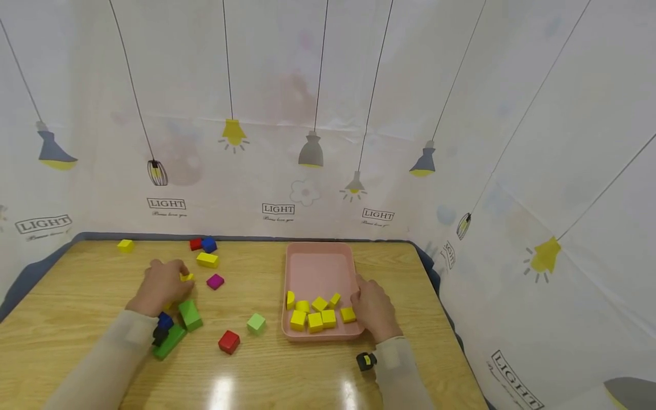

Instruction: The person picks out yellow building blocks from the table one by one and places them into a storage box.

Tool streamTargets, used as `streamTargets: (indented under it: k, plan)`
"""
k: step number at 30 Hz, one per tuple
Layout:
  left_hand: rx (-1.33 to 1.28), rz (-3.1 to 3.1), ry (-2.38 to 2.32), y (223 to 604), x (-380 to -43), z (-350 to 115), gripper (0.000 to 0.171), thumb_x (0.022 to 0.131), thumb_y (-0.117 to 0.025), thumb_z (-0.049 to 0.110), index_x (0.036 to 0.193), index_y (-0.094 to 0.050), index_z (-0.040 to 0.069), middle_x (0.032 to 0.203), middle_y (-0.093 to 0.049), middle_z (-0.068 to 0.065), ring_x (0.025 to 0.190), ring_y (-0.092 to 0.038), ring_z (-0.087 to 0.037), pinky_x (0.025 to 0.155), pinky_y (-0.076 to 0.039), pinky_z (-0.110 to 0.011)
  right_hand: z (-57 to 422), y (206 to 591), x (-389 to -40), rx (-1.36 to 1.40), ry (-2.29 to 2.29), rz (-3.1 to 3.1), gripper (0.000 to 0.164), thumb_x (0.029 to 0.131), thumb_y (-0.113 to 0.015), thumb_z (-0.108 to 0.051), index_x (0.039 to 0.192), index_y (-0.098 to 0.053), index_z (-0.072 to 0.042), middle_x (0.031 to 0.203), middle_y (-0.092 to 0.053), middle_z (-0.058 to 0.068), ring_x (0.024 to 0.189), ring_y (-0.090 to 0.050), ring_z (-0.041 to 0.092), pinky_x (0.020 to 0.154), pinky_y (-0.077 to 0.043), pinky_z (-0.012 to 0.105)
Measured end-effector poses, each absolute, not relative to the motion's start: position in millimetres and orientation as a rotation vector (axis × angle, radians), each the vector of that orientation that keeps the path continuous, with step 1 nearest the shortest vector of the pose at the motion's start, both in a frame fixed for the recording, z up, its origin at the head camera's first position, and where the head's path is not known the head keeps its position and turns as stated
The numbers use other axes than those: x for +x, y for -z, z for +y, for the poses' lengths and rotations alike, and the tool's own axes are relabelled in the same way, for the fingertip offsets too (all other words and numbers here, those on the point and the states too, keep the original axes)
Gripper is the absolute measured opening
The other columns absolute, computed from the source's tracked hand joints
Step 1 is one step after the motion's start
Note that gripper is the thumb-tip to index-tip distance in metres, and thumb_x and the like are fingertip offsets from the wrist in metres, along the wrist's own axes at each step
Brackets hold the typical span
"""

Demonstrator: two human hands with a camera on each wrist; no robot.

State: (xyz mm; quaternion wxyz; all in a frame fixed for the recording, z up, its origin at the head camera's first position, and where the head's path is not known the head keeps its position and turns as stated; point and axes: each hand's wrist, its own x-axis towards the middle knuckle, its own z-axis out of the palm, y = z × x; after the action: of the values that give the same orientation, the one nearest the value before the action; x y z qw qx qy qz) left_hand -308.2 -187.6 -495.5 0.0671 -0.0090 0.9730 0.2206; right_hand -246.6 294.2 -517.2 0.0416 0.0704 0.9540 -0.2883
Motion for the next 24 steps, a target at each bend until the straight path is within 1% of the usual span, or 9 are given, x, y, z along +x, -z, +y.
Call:
streamTargets:
  k: [6,11,15,19,21,24]
  plan:
    - [0.000,2.964,-0.666,497.3,-304.6,-184.8,0.045,0.107,-0.079,0.021,0.136,-0.071,-0.012,0.138,-0.055,-0.043,0.119,-0.056,-0.057,0.091,-0.062,-0.064,293.7,518.5,-248.0,0.247,0.875,2.908,0.061,0.118,-0.061,-0.013,0.177,-0.046,-0.006,0.090,-0.058,0.010,0.066,-0.054,0.020,0.057,-0.044,0.025]
    - [0.040,2.999,-0.703,497.7,-302.3,-181.1,0.050,0.105,-0.081,0.020,0.140,-0.068,-0.014,0.145,-0.056,-0.044,0.119,-0.059,-0.055,0.104,-0.062,-0.069,293.4,517.9,-247.3,0.238,0.872,2.922,0.061,0.118,-0.060,-0.013,0.177,-0.046,-0.005,0.092,-0.058,0.010,0.067,-0.054,0.020,0.058,-0.044,0.026]
    - [0.077,3.020,-0.740,496.4,-300.9,-174.6,0.062,0.105,-0.083,0.020,0.151,-0.061,-0.015,0.151,-0.054,-0.046,0.123,-0.060,-0.054,0.112,-0.061,-0.070,293.7,517.7,-246.6,0.218,0.875,2.928,0.060,0.118,-0.060,-0.012,0.176,-0.046,-0.003,0.093,-0.058,0.011,0.068,-0.054,0.021,0.058,-0.045,0.026]
    - [0.099,3.023,-0.787,492.6,-299.9,-164.4,0.076,0.106,-0.084,0.023,0.162,-0.050,-0.015,0.158,-0.051,-0.046,0.129,-0.060,-0.055,0.117,-0.059,-0.071,294.6,518.8,-246.7,0.201,0.874,2.931,0.061,0.118,-0.060,-0.012,0.176,-0.046,-0.002,0.092,-0.058,0.011,0.067,-0.054,0.021,0.058,-0.045,0.027]
    - [0.108,3.034,-0.805,489.8,-299.8,-158.3,0.080,0.105,-0.085,0.023,0.164,-0.048,-0.016,0.159,-0.051,-0.046,0.132,-0.061,-0.056,0.119,-0.058,-0.072,295.2,519.4,-246.6,0.197,0.869,2.935,0.061,0.118,-0.060,-0.012,0.176,-0.046,-0.002,0.092,-0.059,0.010,0.067,-0.053,0.020,0.058,-0.044,0.027]
    - [0.133,3.059,-0.826,484.9,-300.5,-149.1,0.082,0.101,-0.087,0.020,0.162,-0.047,-0.018,0.158,-0.052,-0.046,0.132,-0.062,-0.057,0.120,-0.058,-0.071,295.8,519.5,-246.6,0.182,0.879,2.942,0.061,0.117,-0.060,-0.011,0.176,-0.047,-0.003,0.093,-0.061,0.010,0.066,-0.053,0.020,0.057,-0.043,0.027]
